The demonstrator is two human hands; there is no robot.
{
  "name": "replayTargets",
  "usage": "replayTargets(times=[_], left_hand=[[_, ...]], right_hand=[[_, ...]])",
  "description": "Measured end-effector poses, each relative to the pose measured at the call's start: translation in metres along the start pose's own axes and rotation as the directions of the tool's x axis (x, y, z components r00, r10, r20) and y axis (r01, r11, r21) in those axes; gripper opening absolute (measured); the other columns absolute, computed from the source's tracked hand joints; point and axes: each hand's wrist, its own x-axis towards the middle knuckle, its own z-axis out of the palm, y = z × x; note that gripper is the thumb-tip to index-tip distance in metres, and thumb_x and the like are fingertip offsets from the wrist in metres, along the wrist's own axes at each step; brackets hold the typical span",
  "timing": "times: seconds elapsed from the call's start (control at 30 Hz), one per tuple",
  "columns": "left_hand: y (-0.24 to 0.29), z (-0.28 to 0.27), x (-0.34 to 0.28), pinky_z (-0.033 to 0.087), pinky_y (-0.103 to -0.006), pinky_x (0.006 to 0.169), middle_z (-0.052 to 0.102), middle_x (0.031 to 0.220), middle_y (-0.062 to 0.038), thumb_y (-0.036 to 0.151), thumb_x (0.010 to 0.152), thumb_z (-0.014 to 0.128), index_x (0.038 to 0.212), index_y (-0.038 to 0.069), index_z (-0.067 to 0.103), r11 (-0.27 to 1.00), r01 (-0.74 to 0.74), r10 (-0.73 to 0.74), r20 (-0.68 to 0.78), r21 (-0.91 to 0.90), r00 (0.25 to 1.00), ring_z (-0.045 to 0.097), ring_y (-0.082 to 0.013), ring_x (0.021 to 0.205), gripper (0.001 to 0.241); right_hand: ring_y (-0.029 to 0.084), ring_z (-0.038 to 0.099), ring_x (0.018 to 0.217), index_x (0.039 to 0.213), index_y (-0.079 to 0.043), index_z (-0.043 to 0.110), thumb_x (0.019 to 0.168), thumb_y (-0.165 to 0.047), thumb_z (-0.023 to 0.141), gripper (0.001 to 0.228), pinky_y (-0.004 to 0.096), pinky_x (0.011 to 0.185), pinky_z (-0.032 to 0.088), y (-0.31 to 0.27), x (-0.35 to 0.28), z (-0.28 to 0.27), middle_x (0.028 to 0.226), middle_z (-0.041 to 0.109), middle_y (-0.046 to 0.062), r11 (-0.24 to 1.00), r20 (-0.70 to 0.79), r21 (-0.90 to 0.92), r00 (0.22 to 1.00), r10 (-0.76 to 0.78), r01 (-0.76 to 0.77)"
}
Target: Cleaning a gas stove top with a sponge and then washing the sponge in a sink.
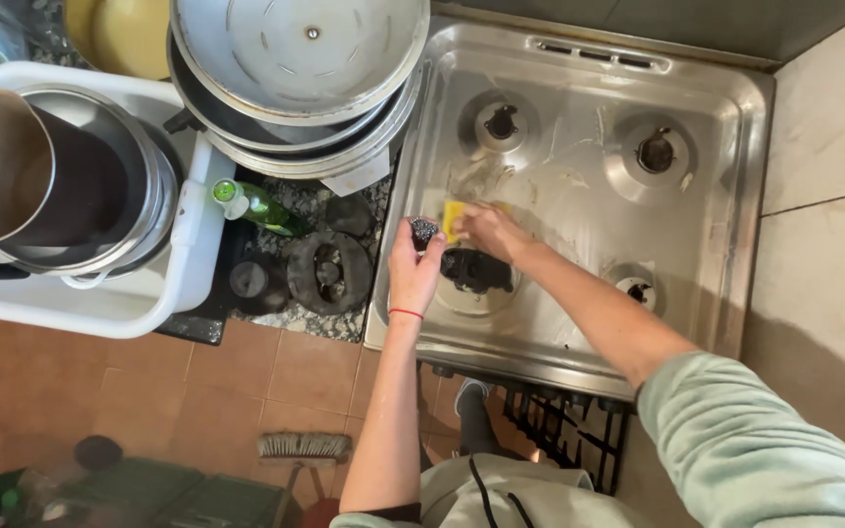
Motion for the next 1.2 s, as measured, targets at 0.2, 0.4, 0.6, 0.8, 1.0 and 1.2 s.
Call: replayTargets(times=[0.2, 0.4, 0.6, 0.8, 1.0, 1.2], left_hand=[[0.01, -0.002, 0.0, 0.051, -0.0279, 0.064, 0.067, 0.087, -0.004, 0.012, 0.093, 0.069, 0.11, 0.005, 0.063, 0.998, -0.054, 0.053, -0.028, -0.025, 0.998, 0.061, -0.0114, 0.072, 0.02], [0.011, -0.011, -0.004, 0.053, -0.0267, 0.067, 0.066, 0.09, -0.003, 0.011, 0.092, 0.068, 0.11, 0.005, 0.062, 0.992, -0.079, 0.074, -0.055, -0.096, 0.996, 0.063, -0.0098, 0.076, 0.019], [0.014, -0.007, -0.002, 0.053, -0.027, 0.068, 0.065, 0.087, -0.004, 0.01, 0.092, 0.069, 0.108, 0.004, 0.061, 0.995, -0.071, 0.065, -0.09, -0.073, 0.994, 0.063, -0.0104, 0.073, 0.019], [0.017, 0.015, 0.001, 0.055, -0.0295, 0.065, 0.069, 0.087, -0.005, 0.011, 0.091, 0.068, 0.108, 0.005, 0.062, 0.998, -0.054, 0.05, -0.114, -0.03, 0.992, 0.068, -0.0124, 0.075, 0.018], [0.026, 0.015, -0.003, 0.055, -0.0307, 0.063, 0.068, 0.085, -0.007, 0.013, 0.091, 0.068, 0.109, 0.005, 0.061, 0.998, -0.056, 0.059, -0.135, 0.028, 0.989, 0.066, -0.0155, 0.072, 0.021], [0.015, -0.001, -0.009, 0.052, -0.0299, 0.064, 0.066, 0.084, -0.006, 0.013, 0.092, 0.069, 0.109, 0.004, 0.061, 0.999, -0.049, 0.05, -0.24, 0.01, 0.969, 0.061, -0.0142, 0.07, 0.02]], right_hand=[[0.037, 0.067, 0.102, 0.099, -0.009, 0.076, 0.081, -0.004, 0.074, 0.018, 0.043, 0.089, 0.056, 0.021, -0.076, -0.033, 0.112, 0.072, 0.014, 0.975, -0.003, 0.059, 0.976, 0.216, -0.216], [0.033, 0.072, 0.092, 0.094, -0.01, 0.076, 0.078, -0.005, 0.077, 0.017, 0.041, 0.082, 0.056, 0.042, -0.046, 0.0, 0.098, 0.075, 0.014, 0.905, 0.077, 0.176, 0.922, 0.379, -0.386], [0.031, 0.074, 0.085, 0.084, -0.008, 0.076, 0.076, -0.003, 0.074, 0.01, 0.039, 0.078, 0.058, 0.024, 0.02, 0.026, 0.091, 0.076, 0.015, 0.933, 0.121, 0.151, 0.943, 0.31, -0.326], [0.032, 0.074, 0.08, 0.086, -0.009, 0.076, 0.073, -0.009, 0.078, 0.014, 0.041, 0.076, 0.058, 0.045, -0.024, 0.018, 0.087, 0.074, 0.015, 0.944, -0.021, 0.156, 0.954, 0.298, -0.291], [0.03, 0.074, 0.076, 0.084, -0.008, 0.076, 0.071, -0.012, 0.083, 0.015, 0.041, 0.071, 0.058, 0.031, -0.061, -0.025, 0.081, 0.074, 0.016, 0.889, 0.02, 0.18, 0.905, 0.426, -0.422], [0.028, 0.073, 0.071, 0.088, -0.009, 0.077, 0.076, -0.009, 0.076, 0.012, 0.041, 0.068, 0.057, 0.02, 0.011, -0.004, 0.078, 0.072, 0.018, 0.915, -0.035, 0.247, 0.941, 0.337, -0.318]])
